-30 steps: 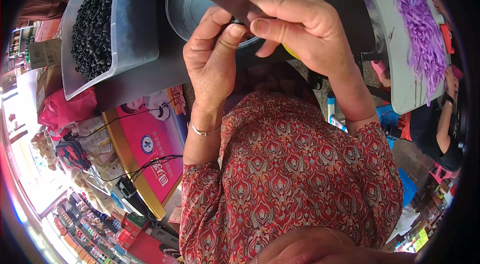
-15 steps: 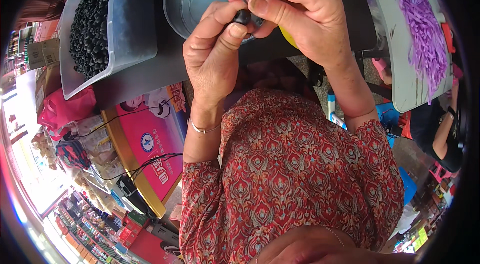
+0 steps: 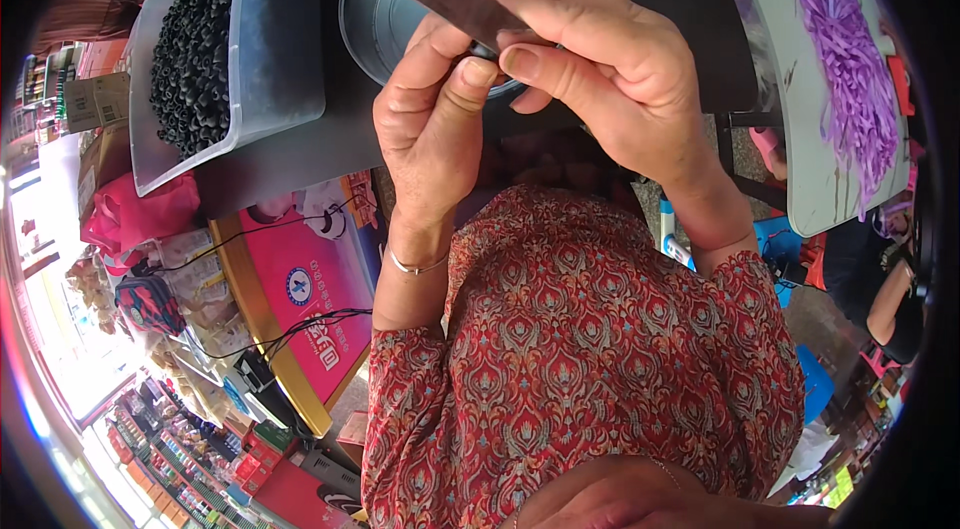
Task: Using a knife to trim or cut small black circular parts at a workbench.
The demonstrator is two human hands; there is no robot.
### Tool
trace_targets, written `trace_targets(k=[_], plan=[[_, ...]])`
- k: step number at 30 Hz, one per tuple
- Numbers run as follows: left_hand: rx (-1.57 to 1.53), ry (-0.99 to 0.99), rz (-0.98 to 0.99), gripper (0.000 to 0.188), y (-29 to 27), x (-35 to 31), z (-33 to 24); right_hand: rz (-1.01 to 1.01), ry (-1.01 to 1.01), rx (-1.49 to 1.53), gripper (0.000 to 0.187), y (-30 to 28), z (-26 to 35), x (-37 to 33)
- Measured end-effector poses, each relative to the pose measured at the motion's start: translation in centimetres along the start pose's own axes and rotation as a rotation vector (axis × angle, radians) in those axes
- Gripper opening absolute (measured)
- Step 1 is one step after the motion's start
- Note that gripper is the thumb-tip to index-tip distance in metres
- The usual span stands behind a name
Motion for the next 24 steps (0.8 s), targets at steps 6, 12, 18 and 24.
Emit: trace_targets(k=[6, 12, 18, 24], plan=[[-0.013, 0.014, 0.086, 0.025, 0.2, 0.0, 0.3, -0.057, 0.011, 0.039, 0.019, -1.1, -0.6, 0.1], [-0.053, -0.037, 0.120, 0.027, 0.3, 0.8, 0.4, -0.055, 0.052, 0.205, 0.022, -1.5, -1.7, 0.2], [0.107, -0.102, 0.021, 0.027, -2.0, 0.7, -2.9, -0.173, 0.238, 0.235, 0.030, -3.9, -2.3, 0.0], [1.116, 0.235, -0.119, 0.019, -5.8, 2.8, -14.4, -0.344, 0.370, 0.214, 0.031, -11.2, -6.4, -3.1]])
Point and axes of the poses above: each hand's wrist, its own x-axis towards the middle knuckle, its own y-axis out of the palm, z = x × y, the point moved 9 cm from there along x, towards the middle knuckle, and after that the axes turned 1 degree about y, right-handed, at the moved point
